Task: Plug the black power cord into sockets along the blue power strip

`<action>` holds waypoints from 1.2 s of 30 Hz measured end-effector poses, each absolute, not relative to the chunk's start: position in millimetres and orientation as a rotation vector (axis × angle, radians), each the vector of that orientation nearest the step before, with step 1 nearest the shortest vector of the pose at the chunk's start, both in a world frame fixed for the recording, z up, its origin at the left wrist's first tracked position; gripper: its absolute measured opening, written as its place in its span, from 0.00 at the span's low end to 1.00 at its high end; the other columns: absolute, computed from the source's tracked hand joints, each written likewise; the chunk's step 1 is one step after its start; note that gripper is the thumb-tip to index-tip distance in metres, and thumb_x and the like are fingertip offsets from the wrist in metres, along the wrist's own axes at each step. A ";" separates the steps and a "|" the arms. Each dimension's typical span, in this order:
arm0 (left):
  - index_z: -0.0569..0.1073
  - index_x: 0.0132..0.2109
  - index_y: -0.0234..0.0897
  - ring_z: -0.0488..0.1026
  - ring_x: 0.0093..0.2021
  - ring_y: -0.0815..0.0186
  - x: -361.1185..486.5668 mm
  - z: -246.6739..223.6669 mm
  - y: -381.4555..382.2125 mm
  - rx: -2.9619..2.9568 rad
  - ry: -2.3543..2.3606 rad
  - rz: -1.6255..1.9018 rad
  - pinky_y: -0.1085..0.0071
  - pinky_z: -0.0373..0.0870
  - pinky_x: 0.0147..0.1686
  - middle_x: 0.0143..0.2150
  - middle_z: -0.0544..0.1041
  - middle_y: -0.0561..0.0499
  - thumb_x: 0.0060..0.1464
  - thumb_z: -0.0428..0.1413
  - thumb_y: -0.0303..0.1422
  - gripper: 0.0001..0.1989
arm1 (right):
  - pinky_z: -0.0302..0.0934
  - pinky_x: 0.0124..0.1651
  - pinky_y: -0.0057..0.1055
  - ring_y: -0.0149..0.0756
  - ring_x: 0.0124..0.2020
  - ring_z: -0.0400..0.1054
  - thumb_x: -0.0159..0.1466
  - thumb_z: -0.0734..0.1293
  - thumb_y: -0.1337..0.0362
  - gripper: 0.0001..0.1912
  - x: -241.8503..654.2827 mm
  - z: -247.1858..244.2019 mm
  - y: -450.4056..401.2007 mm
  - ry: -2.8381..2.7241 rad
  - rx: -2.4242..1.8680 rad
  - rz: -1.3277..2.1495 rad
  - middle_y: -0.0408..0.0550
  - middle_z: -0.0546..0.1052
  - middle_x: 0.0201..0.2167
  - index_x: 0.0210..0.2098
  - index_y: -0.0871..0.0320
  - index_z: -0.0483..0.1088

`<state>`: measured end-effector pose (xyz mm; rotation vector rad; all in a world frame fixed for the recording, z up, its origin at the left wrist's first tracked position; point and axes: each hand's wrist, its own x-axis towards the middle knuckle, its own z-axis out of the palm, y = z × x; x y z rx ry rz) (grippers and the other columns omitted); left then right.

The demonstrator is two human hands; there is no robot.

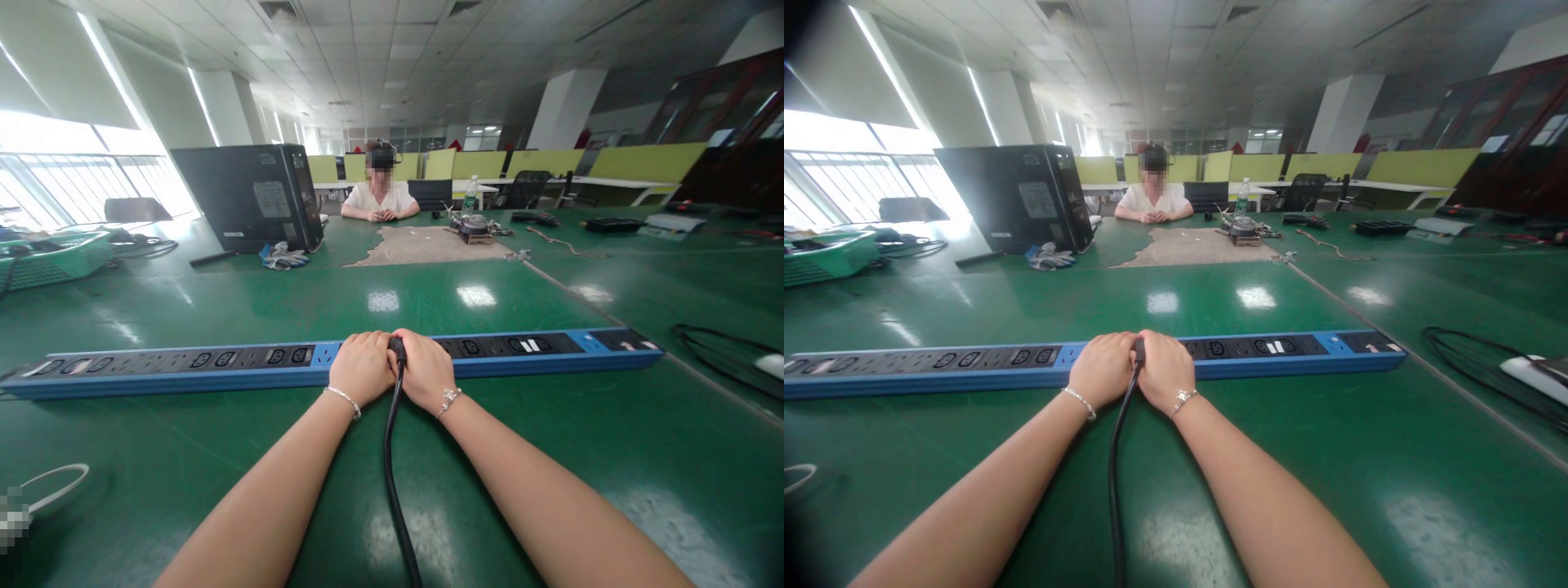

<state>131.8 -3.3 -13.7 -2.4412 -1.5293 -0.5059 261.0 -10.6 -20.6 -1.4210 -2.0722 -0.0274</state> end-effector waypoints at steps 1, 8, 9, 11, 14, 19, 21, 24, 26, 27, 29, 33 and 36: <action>0.69 0.46 0.35 0.71 0.43 0.60 132.0 -14.2 -3.1 -2.434 -1.534 -0.507 0.64 0.63 0.45 0.42 0.75 0.46 0.54 0.45 0.31 0.14 | 0.58 0.44 0.34 0.40 0.41 0.68 0.62 0.58 0.60 0.12 261.1 -21.1 -10.7 -2.058 -1.417 -0.004 0.49 0.75 0.39 0.43 0.56 0.65; 0.69 0.44 0.35 0.71 0.43 0.57 130.8 -17.3 -1.7 -2.433 -1.511 -0.535 0.63 0.63 0.45 0.41 0.75 0.45 0.50 0.51 0.48 0.22 | 0.62 0.42 0.36 0.38 0.39 0.70 0.62 0.57 0.56 0.15 265.9 -28.7 1.1 -1.550 -1.267 0.327 0.51 0.73 0.41 0.46 0.55 0.60; 0.69 0.44 0.34 0.71 0.43 0.56 130.3 -17.7 -1.4 -2.433 -1.504 -0.538 0.62 0.63 0.45 0.41 0.75 0.44 0.49 0.51 0.51 0.25 | 0.63 0.41 0.36 0.37 0.38 0.70 0.61 0.58 0.55 0.15 267.8 -29.2 4.4 -1.483 -1.216 0.387 0.50 0.73 0.40 0.46 0.54 0.60; 0.68 0.46 0.33 0.71 0.44 0.56 129.4 -18.4 -0.9 -2.435 -1.496 -0.537 0.61 0.62 0.46 0.42 0.75 0.44 0.46 0.51 0.55 0.30 | 0.64 0.41 0.36 0.36 0.36 0.71 0.60 0.60 0.53 0.15 273.5 -27.5 10.9 -1.406 -1.113 0.508 0.48 0.74 0.37 0.43 0.54 0.61; 0.67 0.48 0.34 0.70 0.44 0.55 129.0 -19.3 -0.3 -2.444 -1.503 -0.530 0.61 0.62 0.46 0.43 0.75 0.44 0.44 0.51 0.58 0.34 | 0.65 0.42 0.37 0.35 0.34 0.71 0.57 0.62 0.51 0.15 289.1 -18.4 19.0 -1.279 -1.015 0.691 0.45 0.75 0.32 0.36 0.55 0.64; 0.67 0.49 0.34 0.69 0.46 0.56 129.2 -20.0 0.6 -2.460 -1.534 -0.518 0.61 0.60 0.48 0.45 0.74 0.44 0.43 0.49 0.60 0.37 | 0.66 0.43 0.38 0.36 0.33 0.72 0.54 0.64 0.48 0.18 334.3 -4.0 27.8 -1.187 -1.037 0.888 0.48 0.76 0.29 0.28 0.59 0.69; 0.67 0.49 0.34 0.69 0.47 0.56 128.9 -19.9 0.9 -2.462 -1.537 -0.510 0.61 0.60 0.49 0.45 0.74 0.44 0.43 0.48 0.60 0.37 | 0.66 0.43 0.39 0.37 0.32 0.73 0.55 0.64 0.47 0.20 355.5 -3.8 29.6 -1.209 -1.078 0.878 0.48 0.77 0.28 0.30 0.59 0.71; 0.67 0.49 0.34 0.69 0.47 0.55 128.3 -19.6 1.2 -2.463 -1.540 -0.505 0.61 0.60 0.48 0.45 0.74 0.44 0.44 0.48 0.60 0.37 | 0.66 0.44 0.39 0.38 0.34 0.73 0.56 0.62 0.47 0.20 386.0 -7.9 30.3 -1.245 -1.137 0.810 0.48 0.77 0.28 0.32 0.58 0.71; 0.67 0.50 0.34 0.69 0.47 0.55 128.3 -19.2 1.1 -2.465 -1.541 -0.507 0.61 0.60 0.49 0.45 0.74 0.44 0.44 0.48 0.60 0.37 | 0.65 0.45 0.39 0.38 0.35 0.73 0.56 0.63 0.47 0.19 402.4 -10.7 29.1 -1.287 -1.229 0.740 0.48 0.78 0.29 0.32 0.57 0.72; 0.67 0.50 0.34 0.69 0.47 0.55 128.4 -19.0 1.0 -2.468 -1.544 -0.506 0.61 0.60 0.49 0.45 0.74 0.44 0.44 0.48 0.60 0.36 | 0.65 0.46 0.39 0.39 0.36 0.73 0.55 0.63 0.47 0.19 408.4 -11.6 27.9 -1.303 -1.264 0.710 0.48 0.78 0.29 0.32 0.57 0.72; 0.67 0.50 0.35 0.69 0.47 0.55 128.7 -18.5 0.4 -2.474 -1.554 -0.497 0.61 0.60 0.49 0.45 0.74 0.44 0.44 0.49 0.60 0.36 | 0.64 0.46 0.38 0.39 0.37 0.72 0.56 0.62 0.48 0.19 415.0 -11.9 24.5 -1.347 -1.304 0.668 0.48 0.78 0.30 0.32 0.57 0.72; 0.68 0.49 0.35 0.69 0.46 0.55 129.2 -17.6 -0.8 -2.467 -1.553 -0.493 0.61 0.60 0.48 0.45 0.74 0.44 0.44 0.48 0.60 0.36 | 0.62 0.46 0.36 0.39 0.39 0.71 0.57 0.60 0.50 0.17 410.2 -8.5 16.3 -1.506 -1.423 0.497 0.47 0.78 0.32 0.31 0.56 0.72; 0.68 0.49 0.35 0.70 0.46 0.55 129.1 -17.6 -0.7 -2.462 -1.544 -0.499 0.61 0.61 0.48 0.45 0.75 0.44 0.44 0.48 0.60 0.36 | 0.62 0.45 0.34 0.38 0.38 0.71 0.57 0.59 0.52 0.16 403.6 -6.8 12.7 -1.549 -1.477 0.393 0.46 0.78 0.32 0.30 0.56 0.72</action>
